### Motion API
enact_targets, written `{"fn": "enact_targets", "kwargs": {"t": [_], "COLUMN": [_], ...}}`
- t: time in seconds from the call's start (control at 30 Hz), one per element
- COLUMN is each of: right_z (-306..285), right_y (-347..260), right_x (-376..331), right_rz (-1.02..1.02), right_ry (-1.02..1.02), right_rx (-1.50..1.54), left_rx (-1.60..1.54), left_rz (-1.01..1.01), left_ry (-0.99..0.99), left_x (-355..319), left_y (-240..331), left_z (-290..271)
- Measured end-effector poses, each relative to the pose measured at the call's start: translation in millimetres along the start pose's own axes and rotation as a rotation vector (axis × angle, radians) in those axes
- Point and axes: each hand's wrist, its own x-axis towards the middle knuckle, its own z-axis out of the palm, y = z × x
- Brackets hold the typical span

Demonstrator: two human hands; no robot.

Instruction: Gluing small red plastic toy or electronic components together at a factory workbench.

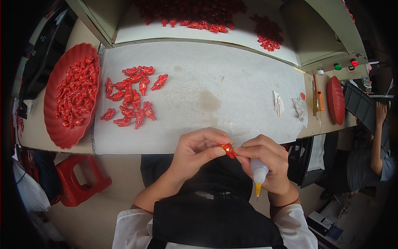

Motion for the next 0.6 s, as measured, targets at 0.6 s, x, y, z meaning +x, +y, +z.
{"fn": "enact_targets", "kwargs": {"t": [0.6], "right_z": [1.1], "right_y": [-0.2], "right_x": [0.8], "right_rz": [-0.057], "right_ry": [-0.012], "right_rx": [-0.036], "left_rx": [0.013], "left_rz": [0.028], "left_ry": [-0.013], "left_x": [-1.2], "left_y": [0.4], "left_z": [-2.6]}}
